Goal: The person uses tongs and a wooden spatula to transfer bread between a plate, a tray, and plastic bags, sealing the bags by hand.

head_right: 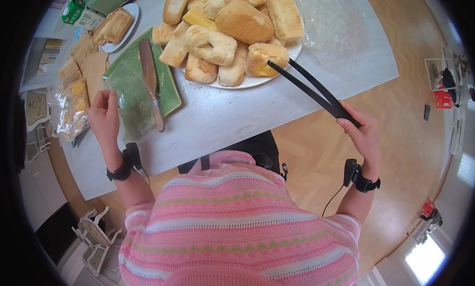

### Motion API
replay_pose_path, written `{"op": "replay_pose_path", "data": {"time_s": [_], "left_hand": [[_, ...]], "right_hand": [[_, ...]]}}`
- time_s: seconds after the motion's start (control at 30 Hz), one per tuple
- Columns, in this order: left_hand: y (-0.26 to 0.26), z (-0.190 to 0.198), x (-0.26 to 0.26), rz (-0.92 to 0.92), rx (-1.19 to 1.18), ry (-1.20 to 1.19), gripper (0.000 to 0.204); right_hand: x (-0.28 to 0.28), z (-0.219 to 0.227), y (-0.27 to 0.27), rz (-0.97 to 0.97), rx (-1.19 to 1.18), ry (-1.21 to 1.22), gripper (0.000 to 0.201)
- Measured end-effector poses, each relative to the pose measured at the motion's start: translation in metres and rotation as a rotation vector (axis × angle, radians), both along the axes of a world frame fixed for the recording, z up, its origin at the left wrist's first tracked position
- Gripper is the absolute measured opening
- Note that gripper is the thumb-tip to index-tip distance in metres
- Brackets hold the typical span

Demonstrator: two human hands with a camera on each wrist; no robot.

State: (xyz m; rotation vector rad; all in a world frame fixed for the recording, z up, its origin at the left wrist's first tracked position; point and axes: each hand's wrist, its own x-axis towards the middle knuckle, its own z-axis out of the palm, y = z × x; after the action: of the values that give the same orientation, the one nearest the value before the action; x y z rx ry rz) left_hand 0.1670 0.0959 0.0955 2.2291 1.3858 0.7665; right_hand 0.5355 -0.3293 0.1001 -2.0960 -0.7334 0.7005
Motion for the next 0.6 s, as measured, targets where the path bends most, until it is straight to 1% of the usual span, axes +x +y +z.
{"op": "replay_pose_path", "data": {"time_s": [0.27,0.33,0.37,0.43,0.6], "left_hand": [[-0.003,0.0,0.0,0.012,0.003,0.012,0.021],[-0.003,-0.001,0.0,0.015,0.001,0.02,0.021],[-0.002,-0.002,0.0,0.008,0.004,0.007,0.021],[-0.002,-0.003,-0.001,0.002,0.007,-0.007,0.021],[-0.001,-0.003,-0.002,0.006,-0.007,-0.011,0.02]], "right_hand": [[0.005,-0.001,0.0,0.0,-0.001,0.062,0.036],[0.007,-0.003,-0.002,-0.006,0.009,0.141,0.035],[0.006,-0.003,-0.001,-0.005,0.008,0.14,0.035],[0.004,-0.003,0.001,-0.062,0.022,0.268,0.034],[0.003,-0.008,-0.004,-0.082,0.058,0.366,0.034]]}}
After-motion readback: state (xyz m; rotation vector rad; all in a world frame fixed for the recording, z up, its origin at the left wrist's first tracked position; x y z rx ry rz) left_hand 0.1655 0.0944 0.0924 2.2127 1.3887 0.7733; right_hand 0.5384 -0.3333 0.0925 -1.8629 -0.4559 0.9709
